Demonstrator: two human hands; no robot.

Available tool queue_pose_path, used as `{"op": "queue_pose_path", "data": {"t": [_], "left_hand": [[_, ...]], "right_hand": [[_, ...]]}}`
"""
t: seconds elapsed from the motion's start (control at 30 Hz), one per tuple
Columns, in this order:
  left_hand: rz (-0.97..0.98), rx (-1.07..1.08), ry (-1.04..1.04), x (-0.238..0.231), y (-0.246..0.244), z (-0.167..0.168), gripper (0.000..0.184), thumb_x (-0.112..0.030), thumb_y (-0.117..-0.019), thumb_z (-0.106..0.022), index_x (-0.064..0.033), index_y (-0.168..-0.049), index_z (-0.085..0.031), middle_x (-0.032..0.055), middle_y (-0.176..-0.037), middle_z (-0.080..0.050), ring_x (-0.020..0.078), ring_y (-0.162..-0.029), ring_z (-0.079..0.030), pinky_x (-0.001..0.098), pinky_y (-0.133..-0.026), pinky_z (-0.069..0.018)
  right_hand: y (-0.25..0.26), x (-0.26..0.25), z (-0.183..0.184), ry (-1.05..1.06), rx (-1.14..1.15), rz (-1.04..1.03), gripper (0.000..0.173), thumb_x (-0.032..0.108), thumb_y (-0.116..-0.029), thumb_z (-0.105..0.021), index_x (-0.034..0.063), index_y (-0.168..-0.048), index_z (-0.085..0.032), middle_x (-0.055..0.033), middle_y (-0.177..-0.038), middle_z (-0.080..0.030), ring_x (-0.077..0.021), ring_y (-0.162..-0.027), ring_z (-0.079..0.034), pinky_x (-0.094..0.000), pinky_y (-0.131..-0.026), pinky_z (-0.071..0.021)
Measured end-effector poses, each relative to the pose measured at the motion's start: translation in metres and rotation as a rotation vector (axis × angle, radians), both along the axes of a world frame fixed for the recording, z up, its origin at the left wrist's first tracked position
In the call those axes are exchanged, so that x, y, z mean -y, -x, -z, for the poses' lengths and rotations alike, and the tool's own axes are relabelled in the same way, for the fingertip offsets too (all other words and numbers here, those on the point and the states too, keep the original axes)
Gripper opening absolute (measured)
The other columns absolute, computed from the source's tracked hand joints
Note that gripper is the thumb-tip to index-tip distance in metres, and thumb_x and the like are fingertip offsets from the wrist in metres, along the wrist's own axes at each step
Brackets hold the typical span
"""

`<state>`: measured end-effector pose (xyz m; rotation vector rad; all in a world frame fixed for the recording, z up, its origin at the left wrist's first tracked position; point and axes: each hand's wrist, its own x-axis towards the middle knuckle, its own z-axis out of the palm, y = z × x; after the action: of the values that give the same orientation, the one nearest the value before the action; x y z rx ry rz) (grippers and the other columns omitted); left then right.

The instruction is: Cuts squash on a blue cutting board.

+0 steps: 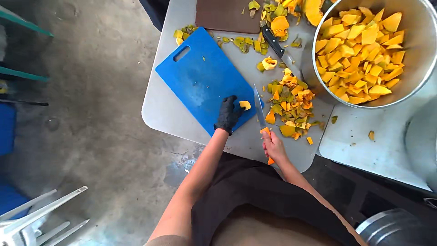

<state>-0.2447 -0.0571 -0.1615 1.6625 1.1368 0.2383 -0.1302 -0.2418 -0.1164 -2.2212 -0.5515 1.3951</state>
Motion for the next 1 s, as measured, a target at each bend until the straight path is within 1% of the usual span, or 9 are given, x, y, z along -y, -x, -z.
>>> {"op": "queue_pose_path", "data": {"t": [0.07,0.13,0.27,0.33,0.4,0.43,0.67,0.83,1.0], "left_hand": [[0.230,-0.051,-0.110,-0.006,-0.009,0.007,0.070,-0.021,-0.0855,-0.082,-0.0037,-0.146,-0.052,0.0250,-0.149,-0.049,0.0414,-0.131,-0.054,0.0562,-0.107,-0.0460],[0.306,-0.105,-0.173,-0.005,-0.016,0.013,0.057,-0.021,-0.0883,-0.079,-0.0028,-0.138,-0.060,0.0245,-0.145,-0.053,0.0429,-0.130,-0.054,0.0585,-0.106,-0.0456],[0.100,-0.239,-0.006,0.007,-0.021,0.001,0.047,-0.028,-0.0942,-0.073,0.0007,-0.130,-0.061,0.0273,-0.135,-0.056,0.0416,-0.119,-0.061,0.0568,-0.097,-0.0523],[-0.060,-0.133,0.104,0.013,-0.017,-0.002,0.045,-0.024,-0.0990,-0.067,0.0038,-0.132,-0.056,0.0273,-0.125,-0.061,0.0386,-0.109,-0.064,0.0537,-0.093,-0.0538],[-0.247,0.070,0.233,0.019,-0.014,0.003,0.037,-0.021,-0.1066,-0.054,0.0038,-0.134,-0.054,0.0212,-0.106,-0.067,0.0257,-0.087,-0.067,0.0425,-0.080,-0.0567],[-0.317,0.148,0.325,0.021,-0.013,0.003,0.037,-0.022,-0.1090,-0.048,0.0043,-0.135,-0.053,0.0205,-0.106,-0.066,0.0224,-0.085,-0.067,0.0395,-0.080,-0.0578],[-0.339,0.079,0.438,0.021,-0.005,0.005,0.034,-0.025,-0.1074,-0.054,0.0065,-0.116,-0.063,0.0187,-0.099,-0.068,0.0213,-0.084,-0.069,0.0391,-0.081,-0.0590],[-0.387,0.142,0.560,0.028,-0.009,-0.003,0.031,-0.020,-0.1066,-0.056,0.0080,-0.118,-0.062,0.0155,-0.098,-0.067,0.0148,-0.079,-0.066,0.0309,-0.076,-0.0579],[-0.462,0.205,0.691,0.026,-0.019,-0.015,0.024,-0.010,-0.1041,-0.058,0.0070,-0.121,-0.057,0.0151,-0.106,-0.063,0.0148,-0.086,-0.064,0.0294,-0.079,-0.0566]], "right_hand": [[-0.001,-0.001,-0.001,0.009,-0.002,0.006,0.047,0.035,-0.1136,-0.034,-0.0043,-0.125,-0.057,-0.0073,-0.074,-0.056,-0.0153,-0.058,-0.058,-0.0332,-0.058,-0.0540],[0.000,-0.004,-0.003,0.019,-0.008,0.010,0.047,0.035,-0.1136,-0.034,-0.0042,-0.125,-0.057,-0.0069,-0.074,-0.056,-0.0149,-0.058,-0.057,-0.0325,-0.058,-0.0535],[0.002,-0.005,-0.006,0.005,-0.031,0.032,0.044,0.033,-0.1135,-0.036,-0.0043,-0.124,-0.057,-0.0056,-0.073,-0.055,-0.0139,-0.057,-0.056,-0.0313,-0.057,-0.0528],[0.001,-0.006,-0.005,-0.004,-0.044,0.034,0.044,0.032,-0.1134,-0.036,-0.0046,-0.124,-0.057,-0.0053,-0.072,-0.054,-0.0130,-0.056,-0.055,-0.0306,-0.057,-0.0522],[0.001,-0.006,-0.005,-0.010,-0.051,0.028,0.043,0.033,-0.1134,-0.036,-0.0040,-0.123,-0.057,-0.0039,-0.071,-0.053,-0.0111,-0.054,-0.054,-0.0287,-0.055,-0.0509],[0.000,-0.007,-0.006,-0.016,-0.052,0.022,0.043,0.032,-0.1134,-0.037,-0.0041,-0.122,-0.057,-0.0035,-0.071,-0.053,-0.0106,-0.054,-0.053,-0.0281,-0.055,-0.0503],[0.000,-0.013,-0.006,0.040,-0.029,-0.114,0.044,0.037,-0.1127,-0.037,-0.0002,-0.123,-0.058,-0.0067,-0.077,-0.058,-0.0158,-0.061,-0.058,-0.0343,-0.061,-0.0530],[0.002,-0.012,-0.009,0.050,0.053,-0.180,0.047,0.040,-0.1123,-0.038,-0.0020,-0.121,-0.058,-0.0123,-0.082,-0.061,-0.0224,-0.069,-0.062,-0.0405,-0.070,-0.0534],[0.004,-0.017,-0.022,0.060,0.134,-0.220,0.047,0.037,-0.1124,-0.038,-0.0050,-0.120,-0.059,-0.0189,-0.088,-0.064,-0.0307,-0.082,-0.065,-0.0481,-0.080,-0.0519]]}}
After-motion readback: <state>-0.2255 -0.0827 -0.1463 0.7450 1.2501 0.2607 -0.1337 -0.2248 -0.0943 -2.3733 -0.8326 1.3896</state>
